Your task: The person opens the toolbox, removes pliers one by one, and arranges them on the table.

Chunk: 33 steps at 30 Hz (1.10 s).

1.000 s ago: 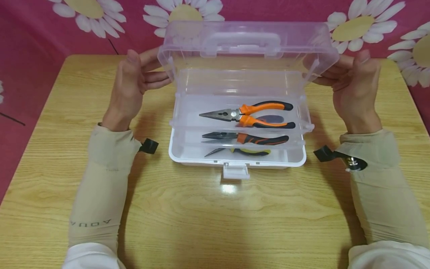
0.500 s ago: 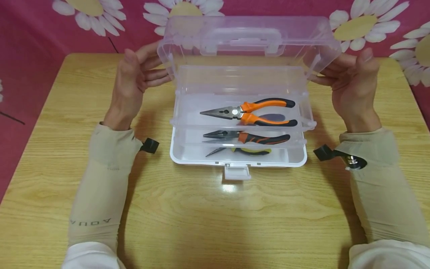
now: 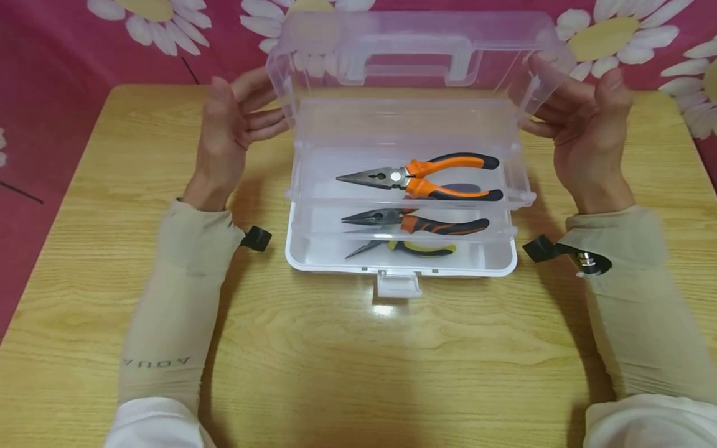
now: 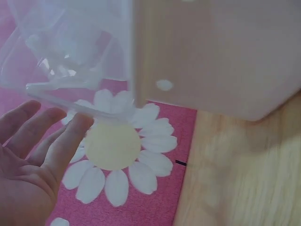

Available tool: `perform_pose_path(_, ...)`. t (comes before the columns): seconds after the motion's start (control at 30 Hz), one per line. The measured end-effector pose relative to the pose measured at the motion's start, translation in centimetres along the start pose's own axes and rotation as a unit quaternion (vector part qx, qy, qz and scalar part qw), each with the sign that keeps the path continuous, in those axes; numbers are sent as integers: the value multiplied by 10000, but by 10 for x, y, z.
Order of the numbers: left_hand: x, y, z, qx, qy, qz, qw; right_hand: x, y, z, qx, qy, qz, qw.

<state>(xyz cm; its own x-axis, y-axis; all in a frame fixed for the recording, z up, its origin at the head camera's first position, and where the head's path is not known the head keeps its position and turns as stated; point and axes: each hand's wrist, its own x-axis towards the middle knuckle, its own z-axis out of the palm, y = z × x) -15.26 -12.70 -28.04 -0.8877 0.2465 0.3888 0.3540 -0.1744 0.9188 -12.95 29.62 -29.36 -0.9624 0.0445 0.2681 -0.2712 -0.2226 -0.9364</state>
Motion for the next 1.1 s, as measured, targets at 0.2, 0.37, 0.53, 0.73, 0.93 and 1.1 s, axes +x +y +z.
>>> perform_pose_path(0.2, 1, -10, -1, 157, 47, 124, 9998, -2, 3, 4, -57, 173, 38, 9998)
perform_pose_path(0.37, 2, -15, -3, 65, 20, 59, 10000, -1, 5, 6, 184, 164, 162, 9996)
perform_pose_path(0.53, 2, -19, -3, -90, -12, 14, 10000, -2, 6, 8, 141, 34, 267, 9995)
perform_pose_path(0.73, 1, -21, -1, -306, 63, -202, 9993, -8, 2, 20, -191, 20, 97, 9998)
perform_pose_path(0.93, 0, -24, 0, -372, 64, -391, 9985, -11, 2, 24, -428, -50, -14, 9991)
perform_pose_path(1.1, -1, -26, 0, -316, 28, -447, 9985, -13, 2, 23, -447, -138, 25, 9989)
